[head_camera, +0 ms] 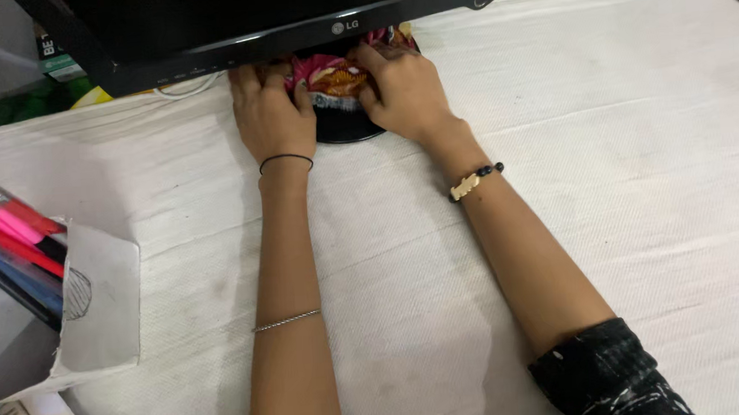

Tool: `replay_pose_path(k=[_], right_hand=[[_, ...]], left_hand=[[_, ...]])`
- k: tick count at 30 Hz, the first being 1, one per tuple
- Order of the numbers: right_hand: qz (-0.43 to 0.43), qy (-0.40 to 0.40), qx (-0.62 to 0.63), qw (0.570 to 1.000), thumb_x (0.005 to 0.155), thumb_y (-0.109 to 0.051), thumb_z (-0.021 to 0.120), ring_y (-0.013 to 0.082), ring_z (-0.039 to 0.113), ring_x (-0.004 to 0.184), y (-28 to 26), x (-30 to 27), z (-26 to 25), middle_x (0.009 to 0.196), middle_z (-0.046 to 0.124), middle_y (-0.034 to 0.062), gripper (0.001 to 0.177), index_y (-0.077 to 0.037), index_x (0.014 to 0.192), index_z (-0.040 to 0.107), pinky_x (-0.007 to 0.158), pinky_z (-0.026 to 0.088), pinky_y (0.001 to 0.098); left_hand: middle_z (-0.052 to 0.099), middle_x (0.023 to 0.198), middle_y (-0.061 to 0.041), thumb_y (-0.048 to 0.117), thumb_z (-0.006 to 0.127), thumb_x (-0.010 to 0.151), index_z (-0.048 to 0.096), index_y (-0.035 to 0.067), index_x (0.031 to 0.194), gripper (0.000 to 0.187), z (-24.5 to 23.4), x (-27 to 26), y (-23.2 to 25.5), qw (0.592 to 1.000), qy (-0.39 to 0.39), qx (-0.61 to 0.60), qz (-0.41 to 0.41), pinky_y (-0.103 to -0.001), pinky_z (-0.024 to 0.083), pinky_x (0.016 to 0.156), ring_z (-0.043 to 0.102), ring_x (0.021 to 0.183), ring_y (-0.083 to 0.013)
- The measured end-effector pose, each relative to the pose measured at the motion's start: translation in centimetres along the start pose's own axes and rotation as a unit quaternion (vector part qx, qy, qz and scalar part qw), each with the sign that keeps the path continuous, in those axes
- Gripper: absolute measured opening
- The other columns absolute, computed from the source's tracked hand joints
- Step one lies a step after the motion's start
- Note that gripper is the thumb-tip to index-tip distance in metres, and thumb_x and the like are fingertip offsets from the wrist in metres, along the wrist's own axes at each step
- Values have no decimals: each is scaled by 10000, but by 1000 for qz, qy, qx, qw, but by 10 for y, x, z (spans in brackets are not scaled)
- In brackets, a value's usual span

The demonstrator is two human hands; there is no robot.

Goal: The person wipes the base and screen of a desktop monitor with a cloth, then wipes the desk surface. They move a pen holder and stack several books and papers into a neat pile on the desk.

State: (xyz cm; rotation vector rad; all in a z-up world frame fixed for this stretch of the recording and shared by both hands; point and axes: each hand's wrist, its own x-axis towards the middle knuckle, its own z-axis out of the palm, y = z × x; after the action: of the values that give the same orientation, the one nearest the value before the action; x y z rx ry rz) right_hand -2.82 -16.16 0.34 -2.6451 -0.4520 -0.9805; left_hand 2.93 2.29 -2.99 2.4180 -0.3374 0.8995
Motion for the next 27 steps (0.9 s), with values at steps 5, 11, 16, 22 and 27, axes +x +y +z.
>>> replay_pose_path(k=[5, 11, 16, 22, 27], right_hand=[[-1, -19, -35, 999, 826, -17, 690, 302, 707, 755, -7, 0, 11, 879, 738, 130, 285, -34, 1108, 731, 687, 563, 411], [-25, 30, 82, 996, 763, 20, 675, 311, 690, 884, 2, -2, 15, 940, 730, 133, 157, -17, 897, 748, 787, 586, 395], [55, 116, -59, 990, 741, -3, 676, 356, 662, 963, 22, -5, 13, 1027, 687, 162, 157, -63, 860, 760, 806, 560, 429], [202, 120, 78, 969, 888, 18, 582, 344, 689, 961, 35, -8, 9, 1102, 711, 187, 299, 21, 1155, 717, 836, 570, 418], [254, 20, 183, 949, 1021, -237, 571, 276, 735, 1066, 35, -6, 13, 1159, 737, 153, 304, -47, 1206, 720, 1022, 584, 401]], left_hand=[[721, 1095, -157, 241, 777, 880, 778, 65, 957, 192, -3, 3, 1, 996, 30, -46, 74, -467, 491, 952, 629, 1078, -363], [710, 816, -98, 186, 753, 914, 733, 14, 772, 224, -19, 3, 20, 967, -81, -213, 113, -404, 533, 744, 663, 799, -264], [719, 790, -80, 180, 721, 926, 750, 13, 792, 215, -16, 1, 41, 930, -173, -294, 141, -374, 531, 675, 667, 720, -235], [759, 1067, -73, 173, 686, 934, 776, 48, 967, 158, -1, -11, 56, 941, -135, -237, 198, -397, 536, 921, 687, 1047, -255], [701, 1298, -65, 200, 654, 947, 740, 78, 1186, 282, 10, -19, 62, 962, -132, -123, 205, -484, 365, 1131, 562, 1310, -252]])
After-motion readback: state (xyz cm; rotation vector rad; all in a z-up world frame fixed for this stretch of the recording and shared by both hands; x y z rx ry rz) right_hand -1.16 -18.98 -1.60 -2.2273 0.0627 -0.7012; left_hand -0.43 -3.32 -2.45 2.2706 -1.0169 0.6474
